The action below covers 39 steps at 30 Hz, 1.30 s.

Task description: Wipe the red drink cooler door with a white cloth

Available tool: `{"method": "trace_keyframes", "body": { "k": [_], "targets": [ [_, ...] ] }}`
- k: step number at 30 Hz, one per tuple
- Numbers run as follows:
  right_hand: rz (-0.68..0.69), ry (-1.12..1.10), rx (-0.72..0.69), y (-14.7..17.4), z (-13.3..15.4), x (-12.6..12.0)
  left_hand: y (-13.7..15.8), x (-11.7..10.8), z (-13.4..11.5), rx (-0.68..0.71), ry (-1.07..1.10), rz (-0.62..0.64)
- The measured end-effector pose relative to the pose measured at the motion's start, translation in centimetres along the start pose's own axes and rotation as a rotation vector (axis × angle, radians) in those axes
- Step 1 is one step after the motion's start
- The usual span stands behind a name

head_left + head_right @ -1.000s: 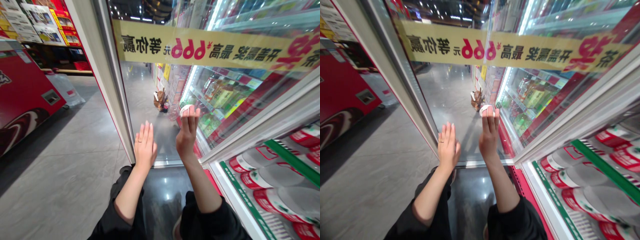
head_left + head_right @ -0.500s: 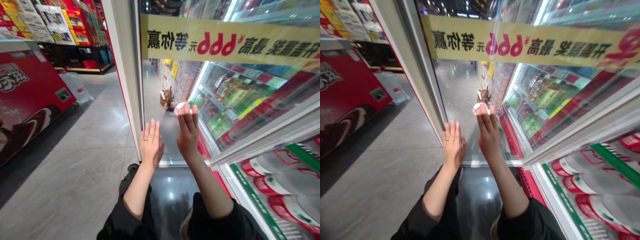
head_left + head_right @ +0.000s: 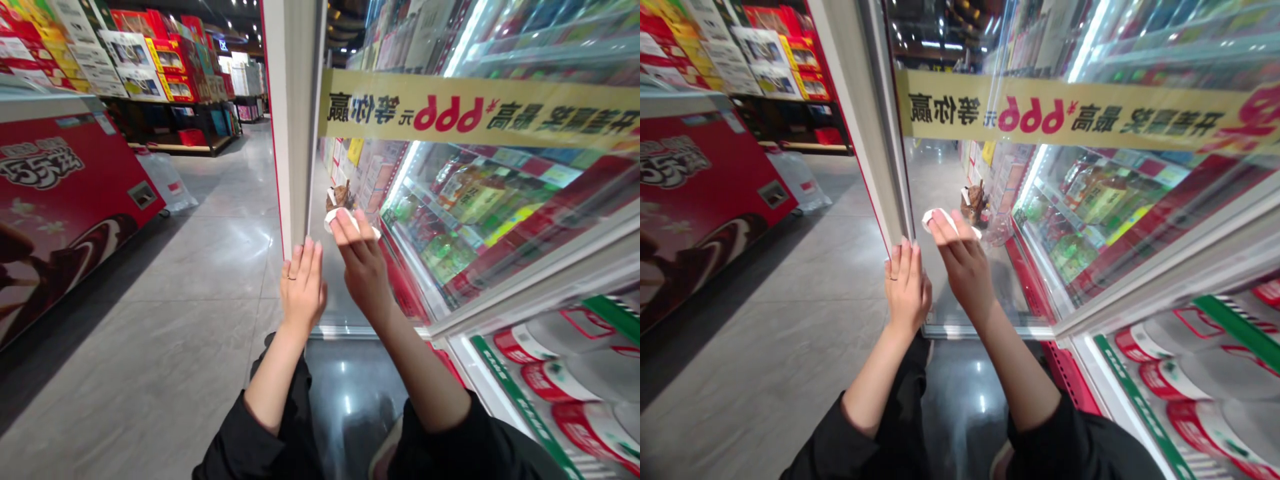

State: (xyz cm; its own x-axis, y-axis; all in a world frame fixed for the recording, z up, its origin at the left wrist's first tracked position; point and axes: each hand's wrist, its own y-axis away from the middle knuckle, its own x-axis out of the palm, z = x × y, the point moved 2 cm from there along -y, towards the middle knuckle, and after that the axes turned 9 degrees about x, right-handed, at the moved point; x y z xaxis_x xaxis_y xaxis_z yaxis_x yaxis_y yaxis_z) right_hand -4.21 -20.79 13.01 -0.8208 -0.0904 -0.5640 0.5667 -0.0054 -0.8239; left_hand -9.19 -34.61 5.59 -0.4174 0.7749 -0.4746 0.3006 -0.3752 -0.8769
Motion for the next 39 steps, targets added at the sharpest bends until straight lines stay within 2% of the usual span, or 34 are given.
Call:
{"method": "trace_keyframes", "body": {
  "k": [4,7,11,15,17,20,23,28,31,34,36,39],
  "targets": [
    [0.173,-0.021,-0.148,1.2,0.2,0.4,-0.5,-1.9,1.9,0.058,-0.006,0.079],
    [0.14,-0.006,-0.139,1.8,-0.6,0.1,-1.0,-3.1,3.1,0.127,0.032,0.158],
    [0.0,-0.009,-0.003,-0.6,0.3,0.2,-1.7,-3.8,3.8,0.161,0.004,0.209],
    [0.062,-0.01,0.05,-2.7,2.0,1.6,-2.3,-4.3,3.6,0.184,-0.045,0.229],
    [0.105,0.004,0.023,-2.1,1.9,2.1,-2.5,-4.6,3.5,0.205,-0.05,0.232],
    [0.156,0.019,-0.096,0.1,0.2,2.0,-2.8,-5.0,3.5,0.207,-0.057,0.254],
    [0.15,0.049,-0.142,1.2,-1.5,1.6,-3.0,-5.1,3.5,0.211,-0.065,0.289],
    [0.152,0.079,0.045,-0.2,-1.3,2.4,-2.7,-4.4,3.4,0.244,-0.05,0.285],
    [0.197,0.057,-0.045,0.1,-0.6,3.4,-2.4,-3.9,3.4,0.224,-0.021,0.286],
    [0.237,0.024,-0.153,1.9,-1.3,3.2,-2.2,-3.8,3.3,0.188,0.02,0.322],
    [0.225,0.019,-0.154,2.9,-2.2,2.5,-2.2,-4.0,3.2,0.168,0.047,0.355],
    [0.138,0.019,-0.069,2.9,-3.1,1.7,-2.2,-4.1,3.1,0.152,0.075,0.371]
  ]
}}
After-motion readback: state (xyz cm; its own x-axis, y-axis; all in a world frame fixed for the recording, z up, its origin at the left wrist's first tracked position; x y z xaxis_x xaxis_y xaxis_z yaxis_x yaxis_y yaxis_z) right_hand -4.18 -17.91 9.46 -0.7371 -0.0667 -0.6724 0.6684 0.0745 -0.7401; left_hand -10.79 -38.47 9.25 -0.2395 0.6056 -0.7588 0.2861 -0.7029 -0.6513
